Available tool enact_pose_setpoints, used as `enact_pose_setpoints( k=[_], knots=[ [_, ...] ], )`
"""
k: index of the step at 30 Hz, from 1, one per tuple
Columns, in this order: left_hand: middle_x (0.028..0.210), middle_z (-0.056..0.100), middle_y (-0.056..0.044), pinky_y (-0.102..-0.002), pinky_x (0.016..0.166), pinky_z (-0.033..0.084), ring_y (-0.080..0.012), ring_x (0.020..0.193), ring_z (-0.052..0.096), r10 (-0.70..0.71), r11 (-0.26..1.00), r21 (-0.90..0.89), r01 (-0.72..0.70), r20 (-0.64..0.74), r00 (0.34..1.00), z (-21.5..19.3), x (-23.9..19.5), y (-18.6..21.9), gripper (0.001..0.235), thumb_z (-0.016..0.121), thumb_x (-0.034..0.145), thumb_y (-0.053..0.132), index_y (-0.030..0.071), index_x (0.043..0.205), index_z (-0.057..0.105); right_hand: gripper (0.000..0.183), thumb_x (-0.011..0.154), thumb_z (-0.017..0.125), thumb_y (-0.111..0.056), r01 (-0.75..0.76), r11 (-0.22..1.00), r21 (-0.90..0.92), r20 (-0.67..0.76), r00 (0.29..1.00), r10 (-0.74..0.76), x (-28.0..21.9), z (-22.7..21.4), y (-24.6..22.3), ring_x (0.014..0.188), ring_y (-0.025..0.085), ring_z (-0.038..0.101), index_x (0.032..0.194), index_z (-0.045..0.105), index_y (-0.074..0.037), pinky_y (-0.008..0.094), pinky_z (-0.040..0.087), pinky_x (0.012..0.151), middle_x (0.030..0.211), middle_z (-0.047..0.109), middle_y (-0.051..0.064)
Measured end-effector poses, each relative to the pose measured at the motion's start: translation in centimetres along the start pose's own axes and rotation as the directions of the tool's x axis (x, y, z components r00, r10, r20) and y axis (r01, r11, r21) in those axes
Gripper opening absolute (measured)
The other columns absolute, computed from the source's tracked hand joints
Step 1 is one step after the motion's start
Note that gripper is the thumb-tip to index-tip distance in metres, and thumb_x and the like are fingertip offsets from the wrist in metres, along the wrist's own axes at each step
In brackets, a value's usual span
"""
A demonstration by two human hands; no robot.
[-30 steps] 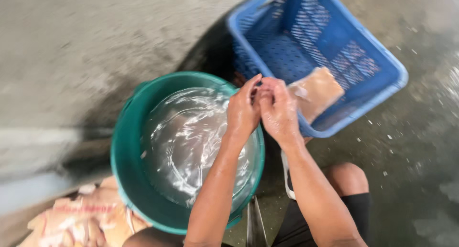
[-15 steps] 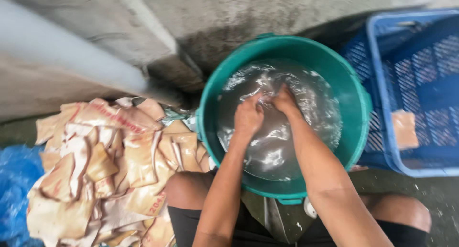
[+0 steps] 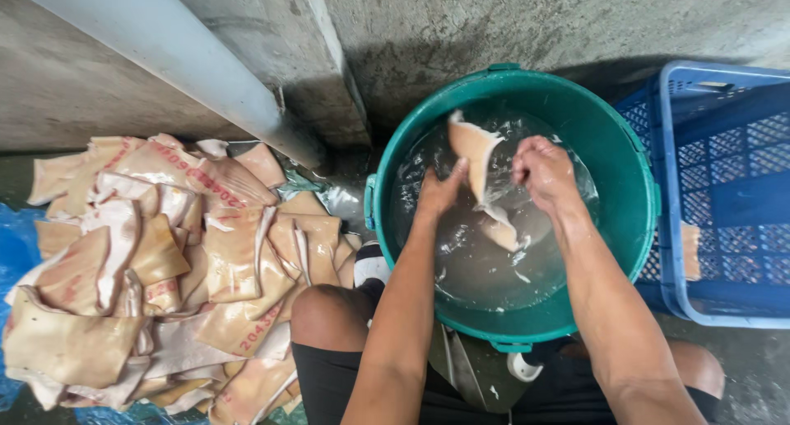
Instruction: The person washes flat, flexible material pieces by hand in a green bucket of water. They repeatedly submerge, rub, and wring each piece, then place the cleaned items into a blue basket.
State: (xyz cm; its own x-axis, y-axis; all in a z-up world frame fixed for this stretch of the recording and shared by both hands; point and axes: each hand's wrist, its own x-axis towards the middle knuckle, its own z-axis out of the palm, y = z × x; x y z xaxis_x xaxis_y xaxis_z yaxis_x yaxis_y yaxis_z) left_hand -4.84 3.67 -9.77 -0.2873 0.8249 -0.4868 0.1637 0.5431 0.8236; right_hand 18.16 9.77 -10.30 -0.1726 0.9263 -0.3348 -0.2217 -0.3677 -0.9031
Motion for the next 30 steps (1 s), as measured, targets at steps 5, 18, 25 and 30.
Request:
enact_pose_setpoints(
  k=[5,18,25,30],
  knots=[
    [0.145,0.054,-0.020,-0.044,0.104,0.046,-0.0329,0.129,0.054,-0.123,0.729,-0.599,0.332,0.363,0.924,2.3,1.0,-1.0,0.102,0.054,0.081,0.076,0.005,0.153,0.040,0.071,0.085,0.076,-0.012,-0.032,0.863,-0.503,0.181,0.973,0.141,-1.2,0.7,0.4,0.121,0.036,0.052,0.144,0.036,-0.002,0.046,0.046,0.095,0.136,0.053,0.023],
    [0.147,0.054,-0.024,-0.041,0.110,0.043,-0.0324,0.132,0.055,-0.240,0.893,-0.342,0.294,0.190,0.952,4.2,-0.2,-2.8,0.105,0.067,0.086,0.069,-0.004,0.155,0.036,0.042,0.091,0.073,-0.024,-0.099,0.630,-0.770,0.130,0.943,0.307,-3.8,4.3,-2.5,0.097,0.024,0.072,0.126,0.068,-0.002,0.037,0.056,0.087,0.109,0.076,0.014],
    [0.136,0.060,-0.014,-0.037,0.100,0.048,-0.0233,0.119,0.057,0.182,0.641,-0.675,0.366,0.597,0.781,2.1,-0.9,-1.3,0.079,0.072,0.094,0.050,-0.004,0.148,0.052,0.055,0.101,0.063,-0.044,0.037,0.898,-0.439,-0.135,0.985,-0.106,-5.7,3.2,-8.0,0.110,0.022,0.067,0.136,0.062,-0.001,0.034,0.052,0.097,0.124,0.071,0.014],
    [0.112,0.073,-0.022,-0.041,0.081,0.053,-0.0245,0.088,0.068,0.041,0.943,-0.320,0.089,0.378,0.925,3.9,0.6,-5.5,0.053,0.081,0.084,0.027,-0.011,0.119,0.068,0.092,0.095,0.056,-0.048,-0.127,0.481,-0.867,-0.268,0.934,-0.236,-3.3,3.7,-1.5,0.134,0.049,0.042,0.162,0.017,0.001,0.050,0.034,0.111,0.154,0.036,0.034]
  ],
)
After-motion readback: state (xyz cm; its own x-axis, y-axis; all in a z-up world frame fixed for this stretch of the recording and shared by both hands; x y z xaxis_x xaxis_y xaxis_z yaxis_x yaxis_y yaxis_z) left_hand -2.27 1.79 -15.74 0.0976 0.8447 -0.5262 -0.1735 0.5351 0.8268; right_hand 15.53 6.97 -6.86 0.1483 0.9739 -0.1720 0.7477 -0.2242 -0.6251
